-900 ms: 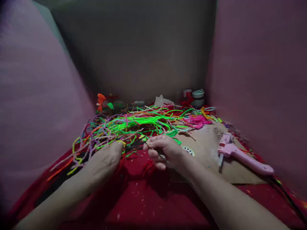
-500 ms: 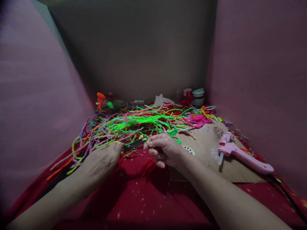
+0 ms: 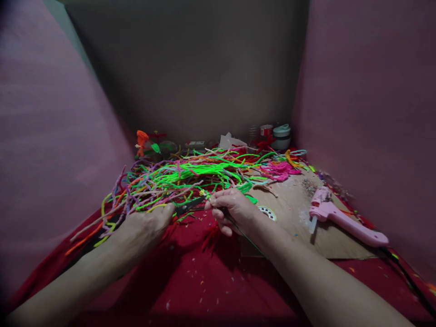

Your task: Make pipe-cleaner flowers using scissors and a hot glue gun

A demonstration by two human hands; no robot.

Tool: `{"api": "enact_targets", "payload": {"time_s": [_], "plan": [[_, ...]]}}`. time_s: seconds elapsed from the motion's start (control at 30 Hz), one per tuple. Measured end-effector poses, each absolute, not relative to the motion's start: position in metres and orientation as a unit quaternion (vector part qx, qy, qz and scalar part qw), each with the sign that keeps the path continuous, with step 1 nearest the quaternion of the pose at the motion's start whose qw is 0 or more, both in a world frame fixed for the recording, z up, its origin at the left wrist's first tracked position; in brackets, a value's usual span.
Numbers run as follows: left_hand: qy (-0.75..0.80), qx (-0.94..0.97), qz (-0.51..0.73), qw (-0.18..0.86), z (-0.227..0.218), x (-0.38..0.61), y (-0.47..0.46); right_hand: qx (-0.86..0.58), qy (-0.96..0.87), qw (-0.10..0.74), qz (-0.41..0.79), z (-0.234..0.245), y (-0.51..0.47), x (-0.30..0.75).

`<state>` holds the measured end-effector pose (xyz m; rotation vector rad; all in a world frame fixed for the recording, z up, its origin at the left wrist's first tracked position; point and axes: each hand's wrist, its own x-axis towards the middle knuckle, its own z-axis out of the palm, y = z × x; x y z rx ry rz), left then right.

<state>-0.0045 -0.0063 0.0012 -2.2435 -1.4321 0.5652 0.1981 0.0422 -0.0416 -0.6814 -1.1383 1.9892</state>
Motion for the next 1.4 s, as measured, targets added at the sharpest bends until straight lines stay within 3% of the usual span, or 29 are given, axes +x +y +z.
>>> {"api": "enact_targets", "payload": {"time_s": [0.43, 0.67, 1.13, 1.4], "plan": [[-0.546, -0.808, 0.198, 0.101, 0.006, -0.011, -0.007, -0.302, -0.482, 0.436, 0.698, -0.041, 0.037, 0.189], [-0.613, -0.764, 0.158, 0.124, -0.003, -0.004, -0.009, -0.3, -0.498, 0.449, 0.678, -0.043, 0.036, 0.189], [-0.593, -0.771, 0.133, 0.191, -0.005, -0.003, -0.009, -0.284, -0.461, 0.448, 0.711, -0.042, 0.035, 0.187], [-0.608, -0.765, 0.138, 0.158, 0.001, 0.0, -0.01, -0.274, -0.465, 0.442, 0.716, -0.043, 0.034, 0.187]]}}
